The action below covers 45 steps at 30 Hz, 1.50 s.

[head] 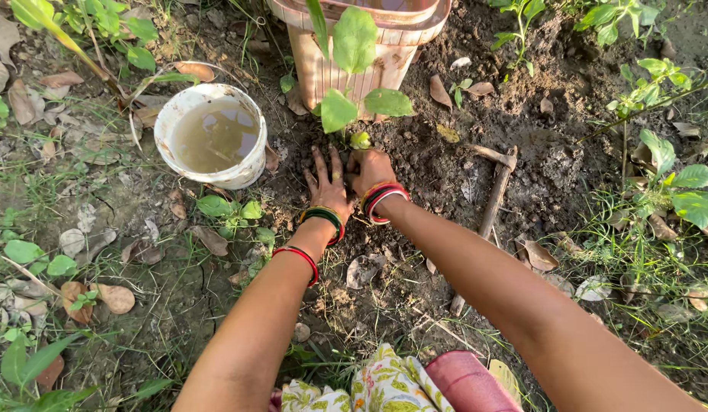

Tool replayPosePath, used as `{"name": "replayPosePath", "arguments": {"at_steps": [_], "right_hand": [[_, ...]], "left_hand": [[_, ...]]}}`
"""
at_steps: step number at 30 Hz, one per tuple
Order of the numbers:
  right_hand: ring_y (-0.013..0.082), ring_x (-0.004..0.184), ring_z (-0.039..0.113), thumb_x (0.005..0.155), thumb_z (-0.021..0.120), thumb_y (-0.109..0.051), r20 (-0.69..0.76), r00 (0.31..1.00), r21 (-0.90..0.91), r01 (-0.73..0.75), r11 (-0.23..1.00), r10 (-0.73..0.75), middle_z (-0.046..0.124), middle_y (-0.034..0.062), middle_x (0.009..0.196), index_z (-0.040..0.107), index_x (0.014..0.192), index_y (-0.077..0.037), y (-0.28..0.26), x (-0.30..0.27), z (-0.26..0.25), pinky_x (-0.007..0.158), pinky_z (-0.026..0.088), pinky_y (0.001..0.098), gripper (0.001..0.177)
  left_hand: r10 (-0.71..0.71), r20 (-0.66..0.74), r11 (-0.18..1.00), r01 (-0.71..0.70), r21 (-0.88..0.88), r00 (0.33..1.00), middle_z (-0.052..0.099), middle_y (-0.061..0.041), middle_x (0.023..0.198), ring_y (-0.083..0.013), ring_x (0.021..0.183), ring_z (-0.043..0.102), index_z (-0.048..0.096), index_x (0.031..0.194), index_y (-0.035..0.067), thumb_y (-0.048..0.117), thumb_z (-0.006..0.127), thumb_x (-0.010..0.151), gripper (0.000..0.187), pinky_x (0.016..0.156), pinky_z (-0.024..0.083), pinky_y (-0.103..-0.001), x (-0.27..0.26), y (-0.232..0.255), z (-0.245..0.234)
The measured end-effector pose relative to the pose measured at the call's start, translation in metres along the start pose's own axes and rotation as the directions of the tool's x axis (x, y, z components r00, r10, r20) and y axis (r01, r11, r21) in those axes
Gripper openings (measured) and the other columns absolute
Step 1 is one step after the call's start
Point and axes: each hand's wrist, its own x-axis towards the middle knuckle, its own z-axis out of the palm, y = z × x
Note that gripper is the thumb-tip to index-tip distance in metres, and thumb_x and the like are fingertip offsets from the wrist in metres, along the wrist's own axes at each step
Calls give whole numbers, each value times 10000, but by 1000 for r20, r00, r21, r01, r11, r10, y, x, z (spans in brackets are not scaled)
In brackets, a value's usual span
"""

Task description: The person plants a small seedling into the soil, using a hand hoe to loosen the earth and hands to pack soil around the base. They then water the plant from a nearby bucket and continue to firm the soil around it.

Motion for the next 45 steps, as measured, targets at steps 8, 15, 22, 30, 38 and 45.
{"name": "replayPosePath", "arguments": {"at_steps": [8, 15, 22, 30, 38, 45], "right_hand": [[326, 1028, 730, 878, 593, -71, -71, 995, 2, -73, 997, 73, 754, 157, 1161, 774, 1071, -87, 61, -13, -48, 965, 567, 392, 265], [418, 1512, 120, 1019, 551, -338, 146, 964, -57, -215, 975, 221, 110, 292, 1625, 83, 1555, 13, 104, -11, -2, 1177, 169, 485, 793], [344, 1557, 187, 1028, 360, -417, 141, 901, 119, -426, 897, 410, 151, 187, 1691, 200, 1613, -90, 61, 13, 13, 1276, 203, 417, 689], [401, 1489, 364, 1120, 268, -499, 215, 954, 34, -221, 975, 209, 302, 228, 1639, 295, 1567, -32, 18, -21, -18, 1221, 318, 425, 647], [409, 1382, 417, 1082, 457, -292, 26, 999, 332, 13, 943, -23, 487, 264, 1494, 494, 1466, 16, 94, 49, 14, 1137, 308, 441, 493], [346, 1249, 631, 1070, 411, -62, 221, 910, -205, 395, 896, -351, 620, 269, 1347, 523, 1416, 25, 151, 119, 95, 1126, 498, 388, 374]], "left_hand": [[52, -36, 994, -56, -99, 998, -232, -265, 1663, -522, 1547, -58, -256, 1600, 193, 472, 945, 640, 1563, 1255, 148, -576, -31, -11, -9], [117, -137, 993, -120, -13, 984, -210, -312, 1626, -492, 1529, -109, -256, 1516, -20, 601, 977, 489, 1721, 1271, 50, -554, -6, -14, 8], [148, -57, 976, -137, 167, 987, -219, -314, 1610, -447, 1538, -176, -241, 1469, -107, 660, 956, 500, 1721, 1280, -20, -522, 7, -20, 8], [97, 31, 980, -101, 173, 995, -206, -298, 1647, -438, 1551, -166, -169, 1523, -120, 665, 923, 529, 1672, 1291, -1, -507, 0, -18, -6], [146, -64, 989, -147, -6, 987, -171, -237, 1662, -398, 1566, -47, -294, 1508, -5, 614, 945, 525, 1698, 1297, 87, -452, 27, -29, -32], [106, 14, 992, -105, -67, 994, -244, -234, 1651, -395, 1564, -108, -303, 1509, 22, 568, 976, 510, 1713, 1286, 104, -433, 33, -17, -28]]}}
